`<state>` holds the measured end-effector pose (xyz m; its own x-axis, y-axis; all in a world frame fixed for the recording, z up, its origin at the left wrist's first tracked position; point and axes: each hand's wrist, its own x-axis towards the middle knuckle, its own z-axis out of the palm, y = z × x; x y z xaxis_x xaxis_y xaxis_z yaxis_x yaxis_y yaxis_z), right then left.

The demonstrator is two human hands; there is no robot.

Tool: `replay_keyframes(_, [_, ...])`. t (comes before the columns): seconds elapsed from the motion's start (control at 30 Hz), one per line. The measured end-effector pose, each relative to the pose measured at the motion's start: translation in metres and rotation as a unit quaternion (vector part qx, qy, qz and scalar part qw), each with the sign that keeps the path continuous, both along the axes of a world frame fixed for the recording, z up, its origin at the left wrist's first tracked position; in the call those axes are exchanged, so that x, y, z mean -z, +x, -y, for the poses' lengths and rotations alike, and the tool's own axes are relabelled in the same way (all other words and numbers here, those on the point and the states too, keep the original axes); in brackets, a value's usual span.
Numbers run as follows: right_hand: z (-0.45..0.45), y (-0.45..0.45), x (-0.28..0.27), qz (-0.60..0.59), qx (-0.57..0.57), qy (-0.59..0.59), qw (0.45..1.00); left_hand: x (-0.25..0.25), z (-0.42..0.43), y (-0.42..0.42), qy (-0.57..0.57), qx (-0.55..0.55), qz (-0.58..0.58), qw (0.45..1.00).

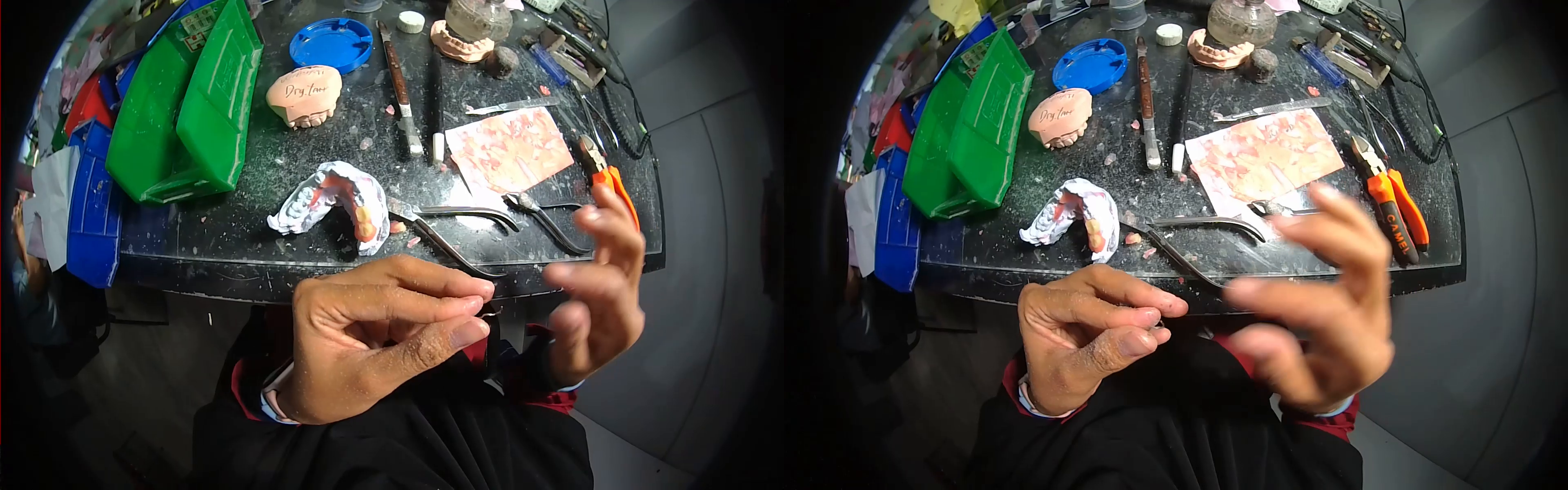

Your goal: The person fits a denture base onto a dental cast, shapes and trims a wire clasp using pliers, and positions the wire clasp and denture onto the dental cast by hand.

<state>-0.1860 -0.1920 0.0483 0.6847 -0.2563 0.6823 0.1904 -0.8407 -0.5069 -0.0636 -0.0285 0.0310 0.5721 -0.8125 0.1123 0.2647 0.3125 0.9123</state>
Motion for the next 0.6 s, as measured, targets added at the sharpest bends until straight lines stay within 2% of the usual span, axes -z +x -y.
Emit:
replay_keyframes(0.1, [-0.019,0.011,-0.003,-0.081,-0.043,0.063,0.994,0.0,-0.001,0.001,0.001,-0.011,0.045,0.999])
replay_keyframes(0.17, [-0.018,0.019,-0.002,-0.083,-0.063,0.065,0.992,0.004,-0.001,0.005,-0.012,-0.02,0.098,0.995])
replay_keyframes(0.23, [-0.016,0.024,-0.005,-0.108,-0.065,0.032,0.991,0.009,0.0,0.009,-0.027,-0.027,0.169,0.985])
replay_keyframes(0.37, [-0.021,0.03,-0.016,-0.165,-0.06,-0.051,0.983,-0.004,-0.01,0.023,0.071,-0.013,0.299,0.952])
replay_keyframes(0.47, [-0.025,0.035,-0.02,-0.166,-0.059,-0.099,0.979,-0.011,-0.017,0.028,0.126,0.041,0.308,0.942])
replay_keyframes(0.5, [-0.026,0.036,-0.021,-0.159,-0.052,-0.098,0.981,-0.011,-0.015,0.027,0.118,0.032,0.272,0.955])
replay_keyframes(0.6, [-0.032,0.038,-0.02,-0.112,-0.015,-0.07,0.991,-0.005,-0.011,0.021,0.06,-0.086,0.159,0.982])
